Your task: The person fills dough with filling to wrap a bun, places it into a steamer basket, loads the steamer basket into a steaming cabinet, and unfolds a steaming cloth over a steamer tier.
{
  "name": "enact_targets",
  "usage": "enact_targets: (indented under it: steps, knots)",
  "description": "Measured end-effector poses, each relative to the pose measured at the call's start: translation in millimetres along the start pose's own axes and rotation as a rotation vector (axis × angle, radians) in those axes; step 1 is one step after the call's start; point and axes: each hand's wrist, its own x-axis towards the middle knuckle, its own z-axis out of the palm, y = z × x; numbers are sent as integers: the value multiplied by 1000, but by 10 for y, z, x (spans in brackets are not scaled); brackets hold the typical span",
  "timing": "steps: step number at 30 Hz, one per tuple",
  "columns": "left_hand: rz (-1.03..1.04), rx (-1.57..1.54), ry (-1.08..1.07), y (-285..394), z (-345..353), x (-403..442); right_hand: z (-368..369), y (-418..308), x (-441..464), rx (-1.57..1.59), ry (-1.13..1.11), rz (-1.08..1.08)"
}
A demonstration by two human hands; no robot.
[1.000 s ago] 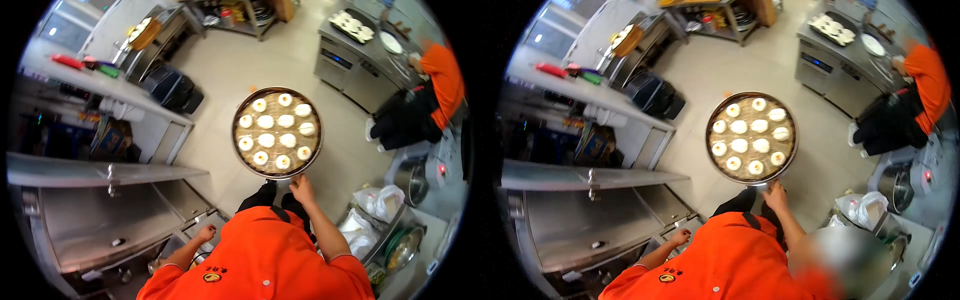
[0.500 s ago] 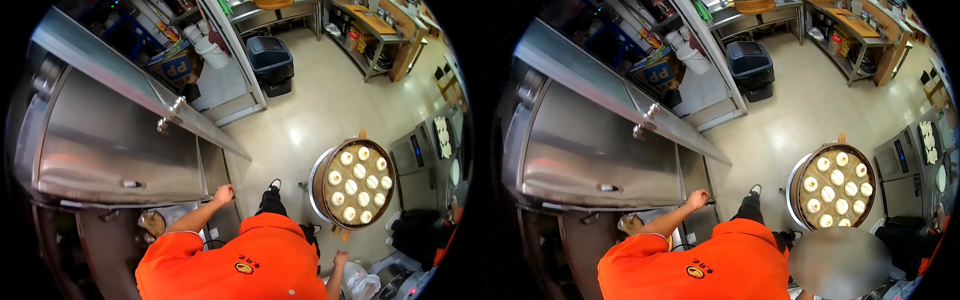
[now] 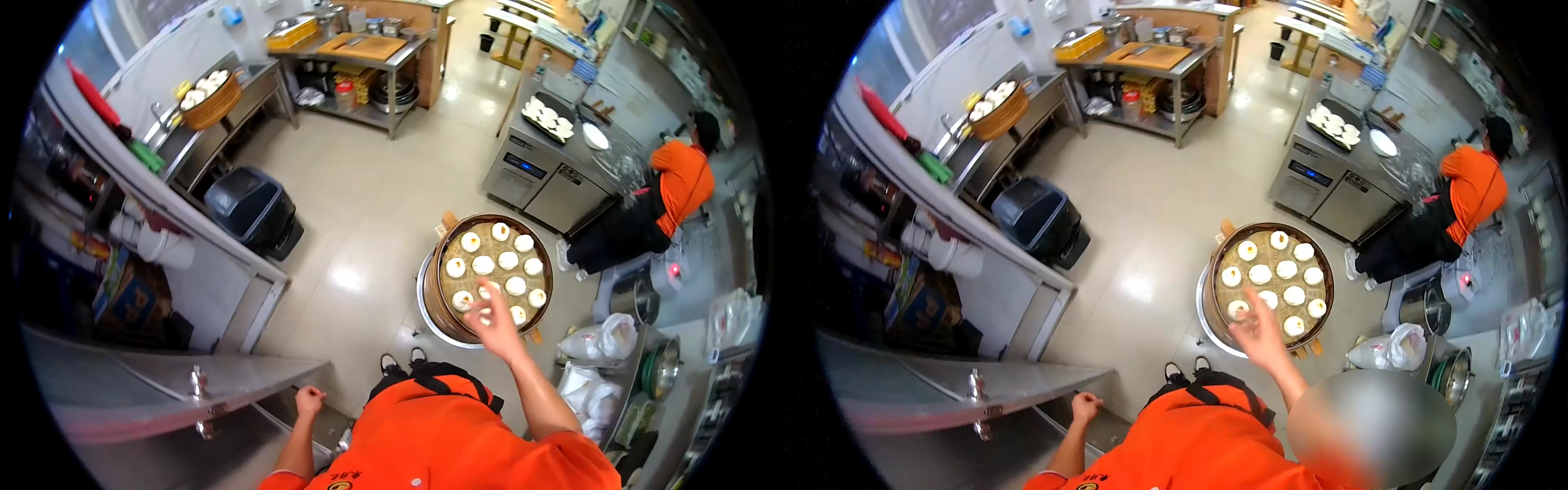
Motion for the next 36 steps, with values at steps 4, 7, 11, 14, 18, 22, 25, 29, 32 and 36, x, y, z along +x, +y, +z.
enact_targets:
  steps: [4,7,11,14,18,22,25,29,32,36]
  knots:
    - [-109,9,-108,-123,5,139,-284,-709,442,238,379,-341]
    - [-182,19,-162,-120,-61,264,-427,-1047,630,357,514,-491]
    - [-145,258,-132,125,-286,309,-481,-1112,913,455,650,-610]
    - [-11,335,-80,583,-464,467,-448,-1113,1117,466,693,-627]
    - [29,248,-35,1102,-603,844,-284,-1149,1350,417,666,-595]
    - [83,83,-22,1388,-604,1416,90,-1231,1623,402,502,-555]
    - [105,164,-89,1576,-637,1917,366,-1330,1863,394,437,-506]
    - [138,207,-186,1894,-823,2536,606,-1600,2256,369,549,-508]
    - [105,291,-198,1789,-1033,3006,778,-1961,2465,388,610,-531]
    - [107,487,-121,1970,-1387,3558,702,-2257,2564,236,680,-569]
